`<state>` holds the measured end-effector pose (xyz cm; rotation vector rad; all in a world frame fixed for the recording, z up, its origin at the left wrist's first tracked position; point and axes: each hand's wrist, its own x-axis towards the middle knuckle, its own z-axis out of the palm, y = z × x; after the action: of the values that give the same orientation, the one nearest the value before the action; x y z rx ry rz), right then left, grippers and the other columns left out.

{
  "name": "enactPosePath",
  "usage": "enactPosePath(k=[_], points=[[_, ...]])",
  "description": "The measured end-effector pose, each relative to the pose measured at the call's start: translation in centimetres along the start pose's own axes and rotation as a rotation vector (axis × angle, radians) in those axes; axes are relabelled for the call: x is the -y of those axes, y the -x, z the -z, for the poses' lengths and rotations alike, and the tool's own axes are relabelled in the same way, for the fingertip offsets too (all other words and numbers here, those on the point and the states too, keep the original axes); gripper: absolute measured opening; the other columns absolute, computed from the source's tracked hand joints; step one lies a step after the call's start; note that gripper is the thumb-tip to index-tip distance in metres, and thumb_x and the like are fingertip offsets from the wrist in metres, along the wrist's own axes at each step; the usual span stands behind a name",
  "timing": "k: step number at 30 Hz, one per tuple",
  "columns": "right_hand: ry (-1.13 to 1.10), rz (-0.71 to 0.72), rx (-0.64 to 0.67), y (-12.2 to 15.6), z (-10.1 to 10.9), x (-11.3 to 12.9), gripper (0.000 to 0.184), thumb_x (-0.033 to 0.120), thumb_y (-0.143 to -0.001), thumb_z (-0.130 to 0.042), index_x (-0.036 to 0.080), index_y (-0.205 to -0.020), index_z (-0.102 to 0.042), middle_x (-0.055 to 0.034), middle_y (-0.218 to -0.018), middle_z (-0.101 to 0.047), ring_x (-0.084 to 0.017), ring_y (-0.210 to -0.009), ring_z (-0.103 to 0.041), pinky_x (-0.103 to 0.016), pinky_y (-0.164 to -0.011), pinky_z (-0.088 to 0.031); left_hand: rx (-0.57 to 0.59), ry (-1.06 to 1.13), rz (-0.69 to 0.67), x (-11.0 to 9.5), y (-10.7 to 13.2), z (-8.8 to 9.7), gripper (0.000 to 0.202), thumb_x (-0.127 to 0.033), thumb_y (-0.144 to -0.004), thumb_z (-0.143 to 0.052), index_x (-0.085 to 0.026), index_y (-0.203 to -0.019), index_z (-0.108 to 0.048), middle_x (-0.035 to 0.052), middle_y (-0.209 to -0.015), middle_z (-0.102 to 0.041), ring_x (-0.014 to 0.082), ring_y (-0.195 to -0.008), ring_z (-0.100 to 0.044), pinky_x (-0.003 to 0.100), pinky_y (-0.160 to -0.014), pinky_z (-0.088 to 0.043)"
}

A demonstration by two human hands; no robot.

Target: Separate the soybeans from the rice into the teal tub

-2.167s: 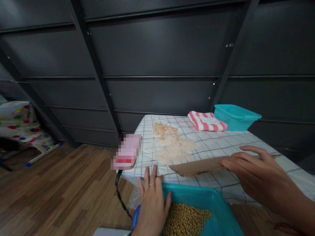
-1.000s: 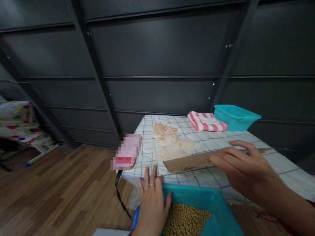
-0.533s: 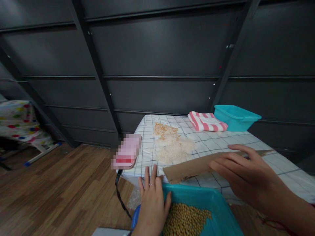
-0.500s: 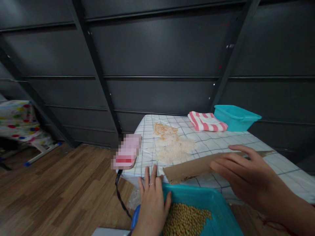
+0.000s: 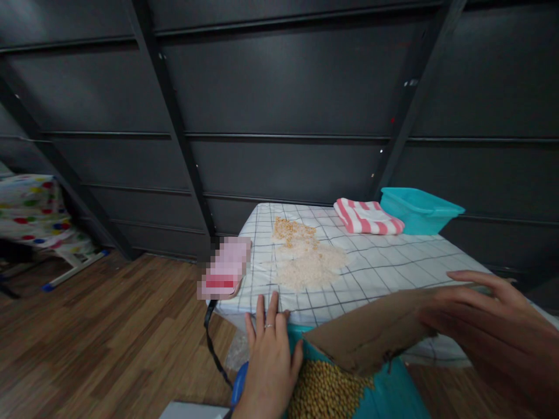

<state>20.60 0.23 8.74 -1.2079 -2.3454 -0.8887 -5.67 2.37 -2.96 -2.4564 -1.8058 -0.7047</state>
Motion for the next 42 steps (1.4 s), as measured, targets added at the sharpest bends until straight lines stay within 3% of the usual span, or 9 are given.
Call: enactPosePath(k=[5, 8, 12, 17, 32, 42], points=[[-0.077, 0.143, -0.110, -1.5, 0.8, -2.5, 0.028, 0.005, -0.077, -0.033, 0.023, -0.092, -0.049, -0.0005, -0.073, -0.061, -0.015, -0.071, -0.055, -0.031, -0.082, -0.038, -0.035, 0.001, -0.007, -0.2, 0.2, -0.2, 0.026, -0.019, -0.075, -0.041, -0.014, -0.099, -0.052, 0.0184, -0.134, -0.038, 0.0411, -0.125, -0.023, 0.068, -0.091, -0.030], [0.095, 0.107, -0.178, -2.8, -0.7, -4.6, 0.023, 0.006, -0.078, -0.036, 0.016, -0.092, -0.050, -0.0067, -0.077, -0.063, -0.018, -0.073, -0.056, -0.035, -0.075, -0.039, -0.047, 0.004, -0.014, -0.3, 0.1, -0.2, 0.026, -0.019, -0.076, -0.041, -0.015, -0.099, -0.052, 0.0176, -0.134, -0.038, 0.0411, -0.125, -0.023, 0.068, -0.090, -0.030], [0.180, 0.070, -0.132, -4.1, -2.8, -6.1, 0.028, 0.002, -0.073, -0.037, 0.014, -0.092, -0.053, -0.0066, -0.078, -0.064, -0.020, -0.075, -0.057, -0.036, -0.074, -0.039, -0.046, -0.013, -0.037, -0.4, 0.0, -0.4, 0.026, -0.019, -0.076, -0.041, -0.015, -0.100, -0.051, 0.0182, -0.136, -0.036, 0.0405, -0.126, -0.022, 0.068, -0.090, -0.030], [0.193, 0.047, -0.092, -4.0, -3.4, -6.1, 0.034, 0.000, -0.070, -0.035, 0.015, -0.093, -0.055, -0.0048, -0.079, -0.065, -0.019, -0.076, -0.057, -0.036, -0.075, -0.038, -0.034, -0.040, -0.079, -0.4, 0.1, -0.5, 0.027, -0.022, -0.079, -0.039, -0.015, -0.103, -0.050, 0.0188, -0.137, -0.033, 0.0405, -0.126, -0.019, 0.068, -0.089, -0.031], [0.176, 0.053, -0.065, -1.9, -1.4, -6.3, 0.036, 0.001, -0.070, -0.033, 0.018, -0.090, -0.058, -0.0034, -0.077, -0.065, -0.017, -0.075, -0.057, -0.034, -0.075, -0.038, -0.014, -0.059, -0.077, -0.8, 0.1, -0.4, 0.029, -0.022, -0.079, -0.039, -0.015, -0.104, -0.050, 0.0181, -0.137, -0.033, 0.0408, -0.126, -0.020, 0.067, -0.090, -0.031], [0.199, 0.086, -0.057, 0.4, 0.0, -6.8, 0.033, 0.001, -0.070, -0.034, 0.015, -0.092, -0.054, -0.0037, -0.073, -0.063, -0.018, -0.071, -0.057, -0.036, -0.074, -0.037, -0.124, -0.049, -0.032, -1.6, 0.3, -1.3, 0.025, -0.020, -0.077, -0.040, -0.016, -0.099, -0.050, 0.0168, -0.135, -0.038, 0.0376, -0.128, -0.019, 0.065, -0.094, -0.027]])
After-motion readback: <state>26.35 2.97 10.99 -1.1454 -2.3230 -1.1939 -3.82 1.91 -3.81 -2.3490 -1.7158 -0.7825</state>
